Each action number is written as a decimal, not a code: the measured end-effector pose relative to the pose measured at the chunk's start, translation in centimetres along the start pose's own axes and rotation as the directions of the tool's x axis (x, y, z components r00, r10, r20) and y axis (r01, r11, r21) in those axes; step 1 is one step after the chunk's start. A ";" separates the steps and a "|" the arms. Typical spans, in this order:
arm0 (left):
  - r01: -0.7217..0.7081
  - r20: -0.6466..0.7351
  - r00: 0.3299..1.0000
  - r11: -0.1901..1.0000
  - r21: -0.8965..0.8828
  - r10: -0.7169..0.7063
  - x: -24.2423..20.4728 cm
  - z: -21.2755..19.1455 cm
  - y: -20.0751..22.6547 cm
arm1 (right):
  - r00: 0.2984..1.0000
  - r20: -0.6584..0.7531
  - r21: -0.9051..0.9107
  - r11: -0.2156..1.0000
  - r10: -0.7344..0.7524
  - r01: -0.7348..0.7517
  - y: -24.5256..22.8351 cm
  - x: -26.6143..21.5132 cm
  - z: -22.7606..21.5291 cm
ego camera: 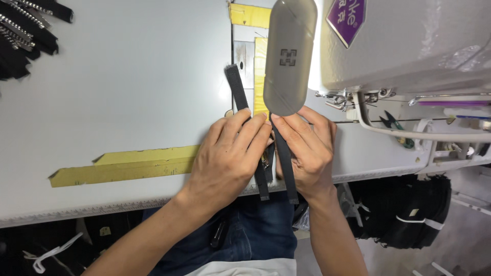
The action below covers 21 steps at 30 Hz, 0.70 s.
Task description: The person uses a sewing machine to stitch a black zipper onto a yellow fabric strip. They guide the materials under the needle, sew along the length, and then cut the thread. The person repeats this process with another zipper and fabric strip, measuring and aligning the materials before sewing.
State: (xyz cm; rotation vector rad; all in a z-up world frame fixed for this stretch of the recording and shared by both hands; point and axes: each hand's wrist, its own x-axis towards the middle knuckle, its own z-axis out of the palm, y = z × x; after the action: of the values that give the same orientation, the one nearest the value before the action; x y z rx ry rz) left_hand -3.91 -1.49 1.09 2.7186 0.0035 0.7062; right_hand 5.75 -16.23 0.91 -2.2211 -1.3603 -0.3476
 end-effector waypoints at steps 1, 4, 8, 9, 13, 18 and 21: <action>0.002 -0.007 1.000 1.000 0.001 -0.002 -0.1 0.1 0.1 | 1.000 0.000 -0.003 1.000 -0.007 0.007 0.1 0.0 0.0; 0.023 -0.007 1.000 0.999 -0.031 -0.023 -0.5 0.3 0.5 | 0.999 0.023 -0.009 1.000 -0.027 0.027 0.1 -0.1 -0.3; 0.068 0.003 0.998 0.991 -0.117 -0.068 -0.7 0.6 0.8 | 0.997 0.061 -0.022 0.998 -0.052 0.054 0.2 0.2 -0.8; 0.094 0.026 0.996 0.985 -0.143 -0.091 -0.7 0.7 0.8 | 0.996 0.067 -0.027 0.998 -0.060 0.062 0.2 0.2 -0.9; 0.107 -0.009 0.994 0.986 -0.129 -0.109 -0.4 0.6 0.7 | 0.994 0.086 -0.038 0.997 -0.070 0.074 0.3 0.4 -1.3; 0.076 -0.022 0.997 0.988 -0.137 -0.079 1.2 0.0 -0.6 | 0.987 0.107 -0.006 0.993 -0.117 0.119 0.7 0.8 -1.8; -0.014 0.046 0.999 1.000 0.021 0.013 2.5 -0.1 -1.6 | 0.986 0.115 0.011 0.993 -0.119 0.118 0.7 1.0 -2.2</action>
State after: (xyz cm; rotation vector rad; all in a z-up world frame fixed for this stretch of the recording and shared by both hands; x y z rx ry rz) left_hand -1.64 0.24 1.89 2.7571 -0.0180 0.6507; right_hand 6.91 -16.92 3.03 -2.1923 -1.5575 -0.2609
